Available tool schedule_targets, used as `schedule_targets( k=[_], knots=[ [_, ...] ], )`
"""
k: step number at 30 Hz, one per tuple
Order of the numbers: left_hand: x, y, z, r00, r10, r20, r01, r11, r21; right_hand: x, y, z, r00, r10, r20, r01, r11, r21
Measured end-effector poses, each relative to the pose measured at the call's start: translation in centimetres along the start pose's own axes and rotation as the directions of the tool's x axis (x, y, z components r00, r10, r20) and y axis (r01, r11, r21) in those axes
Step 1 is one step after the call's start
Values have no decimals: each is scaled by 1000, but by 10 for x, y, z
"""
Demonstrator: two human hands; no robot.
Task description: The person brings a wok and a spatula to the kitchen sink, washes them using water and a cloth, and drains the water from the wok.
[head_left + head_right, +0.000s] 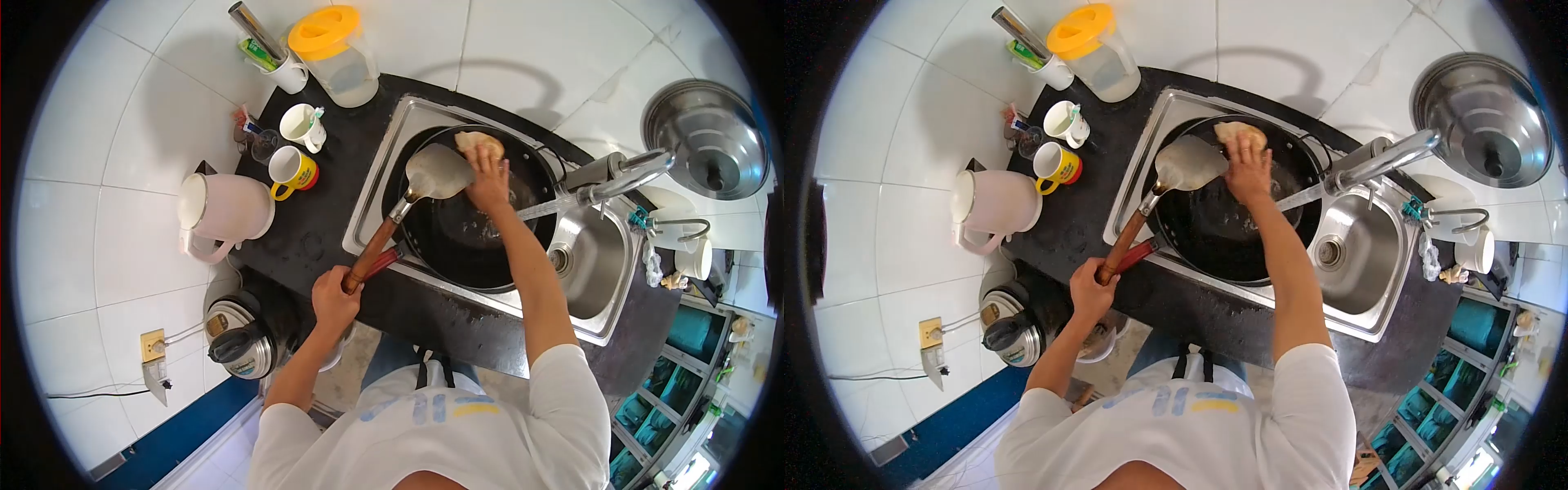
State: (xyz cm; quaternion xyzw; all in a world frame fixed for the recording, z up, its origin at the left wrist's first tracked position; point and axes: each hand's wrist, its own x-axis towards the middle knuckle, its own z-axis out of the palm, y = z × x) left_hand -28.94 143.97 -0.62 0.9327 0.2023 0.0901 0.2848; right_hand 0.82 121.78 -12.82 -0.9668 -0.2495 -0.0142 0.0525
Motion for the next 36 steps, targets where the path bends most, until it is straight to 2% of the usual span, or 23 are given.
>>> schedule_targets(
  k=[2,4,6,9,11,12,13,15,17,19,21,23,24,25,26,27,29,30,31,32,35,36],
  knots=[
    [-1,0,-1,1000,25,-3,-25,1000,-5,-13,29,1,999,5,-48,-10,996,-90],
    [-2,1,-2,999,43,-4,-43,999,-5,-31,62,2,992,-55,-111,29,974,-224],
    [-2,2,-4,999,49,0,-49,999,7,-53,78,-12,998,-15,62,40,900,-435],
    [0,0,0,1000,29,-8,-30,999,-28,-86,73,-49,983,-150,105,183,790,-585],
    [-1,-2,1,999,41,-21,-41,998,-41,-113,65,-63,909,-79,410,265,868,-419],
    [0,-2,1,999,46,-26,-47,998,-48,-120,63,-66,832,-59,551,280,903,-326],
    [0,-1,1,998,48,-28,-49,998,-38,-120,60,-64,708,-43,705,241,953,-185],
    [0,-1,0,998,46,-32,-47,999,-14,-121,48,-61,490,-177,854,172,980,105],
    [1,-3,2,999,44,-31,-45,999,-12,-117,26,-70,358,-429,830,144,903,405],
    [0,-4,3,999,38,-30,-39,999,-9,-118,1,-75,480,-620,620,94,739,667],
    [2,-2,3,999,35,-34,-36,999,-8,-112,-24,-54,552,-634,541,-167,552,817],
    [3,-1,2,1000,11,-22,-12,1000,-13,-95,-49,-29,627,-575,526,-378,366,851],
    [3,-1,2,1000,-2,-14,2,1000,-15,-84,-59,-12,782,-519,344,-132,402,906],
    [3,-2,3,1000,8,-28,-9,1000,-26,-71,-67,6,875,-469,121,119,449,885],
    [3,-3,5,999,18,-41,-19,999,-36,-56,-71,18,895,-428,-122,349,502,791],
    [2,-4,5,998,25,-54,-28,999,-45,-38,-65,25,904,-423,53,220,570,791],
    [2,0,3,999,-11,-34,9,998,-56,-8,-39,31,890,-394,230,152,732,665],
    [3,1,1,999,-25,-23,23,998,-61,0,-24,29,896,-381,228,206,811,547],
    [3,1,1,999,-22,-26,20,998,-52,2,-13,23,919,-296,262,222,935,276],
    [3,1,1,999,-18,-28,17,999,-47,2,-1,14,942,-203,269,217,976,-25],
    [0,-1,3,999,-25,-33,23,998,-56,-13,43,-4,979,-131,159,138,990,-33],
    [0,-2,4,999,-25,-35,23,998,-64,-21,56,-7,971,-143,194,165,981,-103]
  ],
)
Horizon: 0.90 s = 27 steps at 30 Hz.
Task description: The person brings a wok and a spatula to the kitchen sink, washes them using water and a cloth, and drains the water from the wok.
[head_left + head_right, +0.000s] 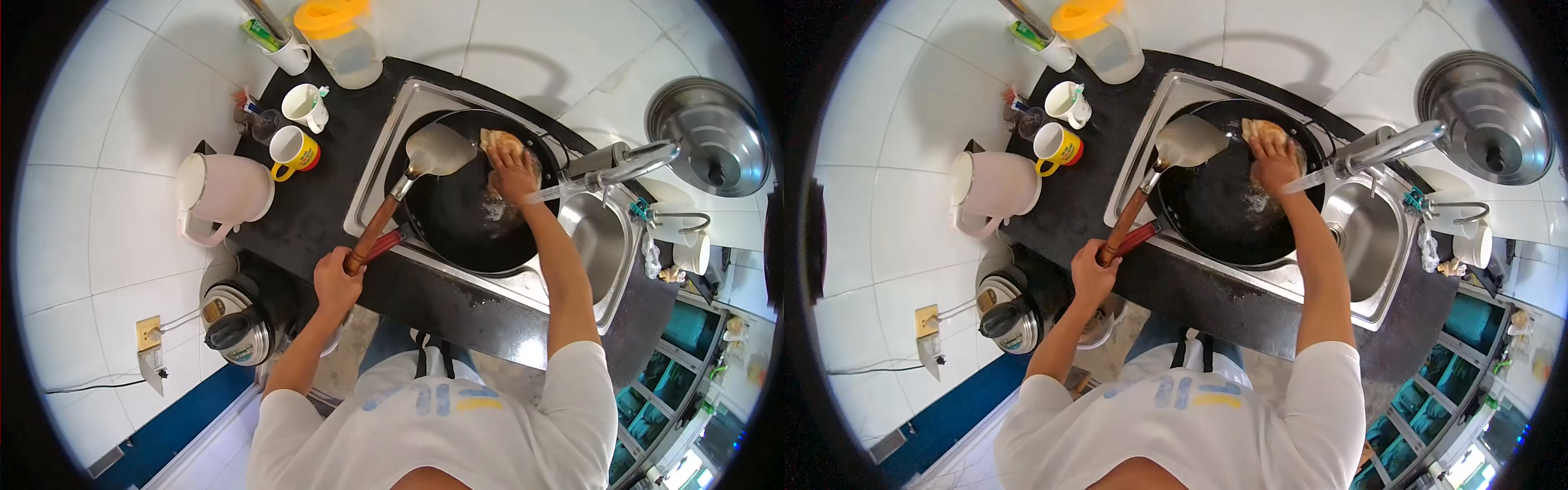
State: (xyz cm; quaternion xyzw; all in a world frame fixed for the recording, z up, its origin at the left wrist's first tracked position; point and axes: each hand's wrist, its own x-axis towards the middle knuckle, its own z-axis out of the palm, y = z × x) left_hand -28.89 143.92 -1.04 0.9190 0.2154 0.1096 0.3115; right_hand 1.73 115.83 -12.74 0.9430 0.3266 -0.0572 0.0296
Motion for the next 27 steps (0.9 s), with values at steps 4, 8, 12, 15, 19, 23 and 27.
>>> schedule_targets(
  k=[4,8,12,15,19,23,27],
  knots=[
    [1,3,-3,1000,22,14,-22,999,26,-55,18,6,991,-59,117,78,983,-167],
    [1,0,-2,999,21,27,-22,999,37,-103,-10,-18,897,-252,363,221,967,125],
    [2,3,-4,999,-4,51,2,999,41,-99,-55,-4,724,-440,531,172,861,478],
    [3,3,-2,999,31,13,-31,999,42,-72,-85,-2,832,-478,281,330,834,441],
    [3,4,-2,1000,21,-1,-21,1000,20,-16,-77,-1,937,-260,235,238,964,118],
    [0,3,-3,1000,7,-8,-7,1000,16,-11,-27,-7,977,-112,179,100,992,74],
    [1,1,-1,1000,8,-2,-8,1000,18,-48,7,9,945,-59,322,96,990,-102]
  ],
)
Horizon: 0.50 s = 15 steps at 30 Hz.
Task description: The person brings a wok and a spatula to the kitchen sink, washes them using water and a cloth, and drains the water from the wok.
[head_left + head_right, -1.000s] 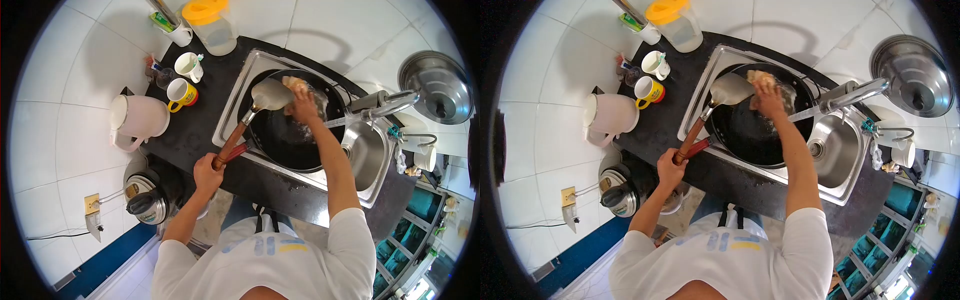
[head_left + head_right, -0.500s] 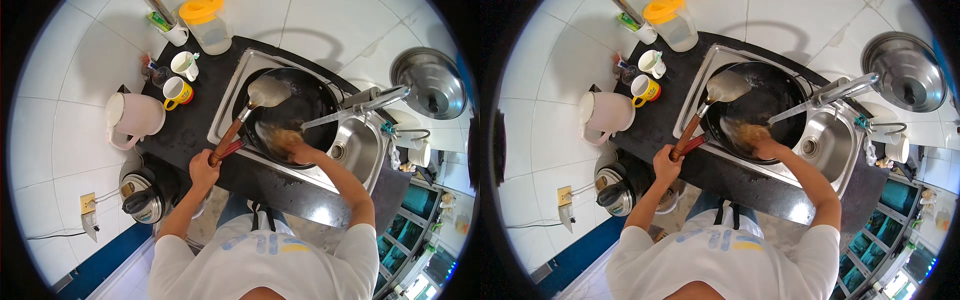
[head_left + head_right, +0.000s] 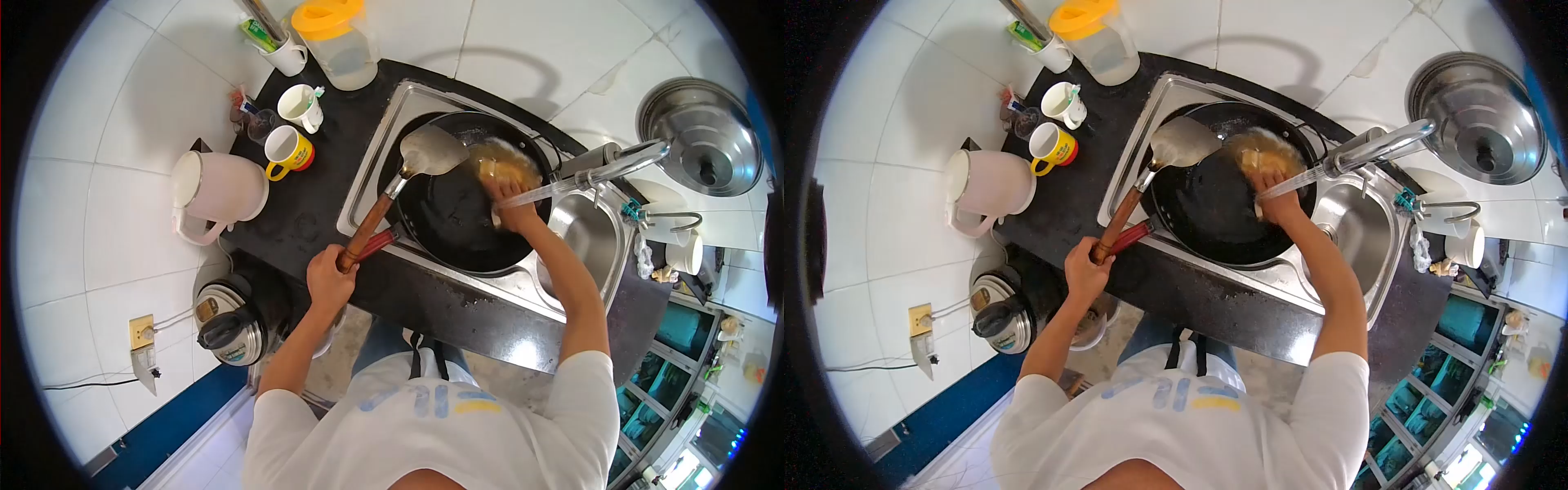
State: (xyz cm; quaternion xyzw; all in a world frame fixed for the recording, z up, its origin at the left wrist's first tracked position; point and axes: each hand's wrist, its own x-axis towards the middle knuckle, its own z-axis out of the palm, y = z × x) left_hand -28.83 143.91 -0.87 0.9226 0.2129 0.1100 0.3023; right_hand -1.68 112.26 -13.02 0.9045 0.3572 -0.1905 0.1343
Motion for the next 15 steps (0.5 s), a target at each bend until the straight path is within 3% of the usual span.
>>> schedule_targets(
  k=[3,6,9,12,15],
  knots=[
    [0,-2,1,1000,16,-2,-16,1000,-6,-42,-19,9,992,-82,99,81,997,8],
    [1,1,-2,1000,10,8,-11,1000,16,-62,-51,-3,960,-243,137,215,957,195],
    [2,-2,0,1000,9,19,-9,1000,6,-46,-71,-14,775,-516,366,221,763,608],
    [2,-2,1,1000,4,17,-5,1000,14,-35,-98,-27,805,-593,21,326,471,819],
    [2,-4,2,1000,10,12,-10,1000,14,-2,-128,-30,814,-427,-394,555,371,745]
  ],
)
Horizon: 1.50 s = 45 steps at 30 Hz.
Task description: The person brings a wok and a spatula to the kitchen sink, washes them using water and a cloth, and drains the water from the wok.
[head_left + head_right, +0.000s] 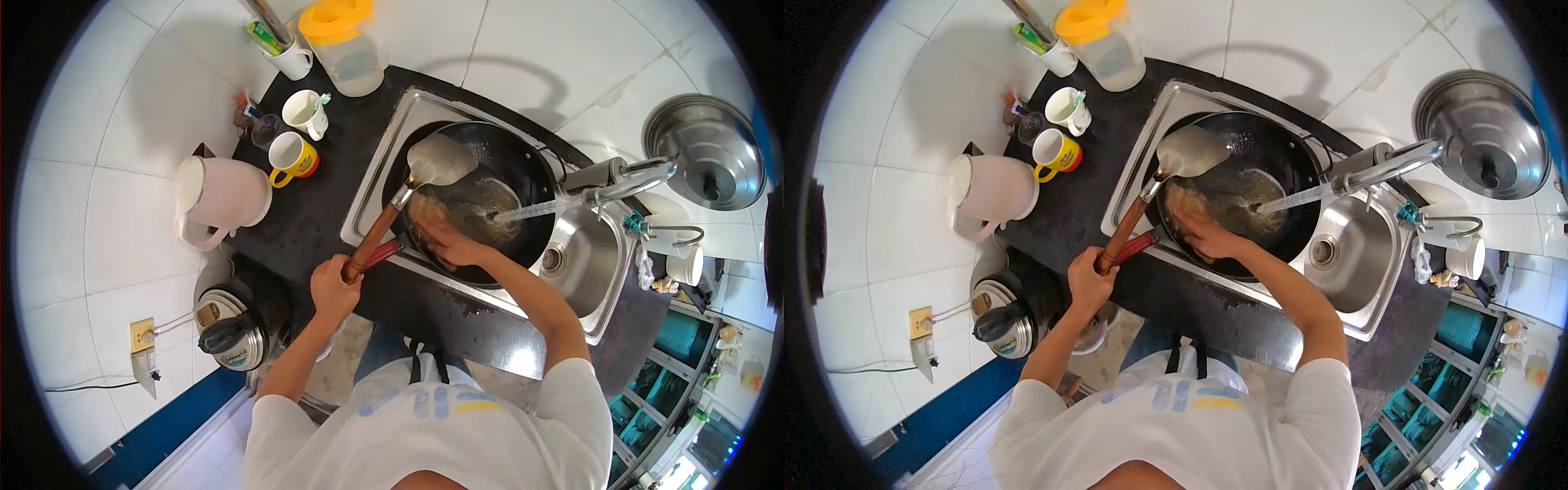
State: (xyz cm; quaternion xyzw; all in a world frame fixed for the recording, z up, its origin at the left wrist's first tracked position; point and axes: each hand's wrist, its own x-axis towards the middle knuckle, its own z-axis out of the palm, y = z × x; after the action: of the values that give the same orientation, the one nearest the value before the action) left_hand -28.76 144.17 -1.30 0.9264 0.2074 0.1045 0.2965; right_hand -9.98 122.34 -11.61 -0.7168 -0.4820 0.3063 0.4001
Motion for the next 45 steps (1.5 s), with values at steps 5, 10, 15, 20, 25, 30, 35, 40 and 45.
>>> schedule_targets(
  k=[5,10,15,20,25,30,35,40,45],
  knots=[
    [1,4,-2,1000,1,-2,-1,1000,-2,48,83,-15,977,-6,-211,-92,888,-450],
    [1,4,-2,1000,-5,-14,4,1000,-23,33,78,-77,823,86,-562,-513,540,-668],
    [0,9,-5,999,-46,15,46,998,-42,-34,91,-120,838,284,-466,-522,167,-837],
    [-3,5,-4,999,-32,3,32,999,-29,-90,60,-104,799,500,-335,-395,16,-919],
    [-1,5,-5,1000,-27,5,27,1000,-15,-88,-30,-79,672,729,129,-379,488,-786],
    [0,8,-4,999,-35,3,35,999,3,-68,-22,-41,823,400,404,-368,916,-158],
    [0,8,-5,999,-43,29,43,999,-1,-3,-3,-3,999,47,24,-50,987,155],
    [1,7,-4,997,-55,50,55,998,-1,60,61,-21,966,128,-224,-187,947,-263],
    [1,6,-3,997,-73,19,74,995,-62,25,74,-76,826,360,-433,-558,625,-545]
  ],
)
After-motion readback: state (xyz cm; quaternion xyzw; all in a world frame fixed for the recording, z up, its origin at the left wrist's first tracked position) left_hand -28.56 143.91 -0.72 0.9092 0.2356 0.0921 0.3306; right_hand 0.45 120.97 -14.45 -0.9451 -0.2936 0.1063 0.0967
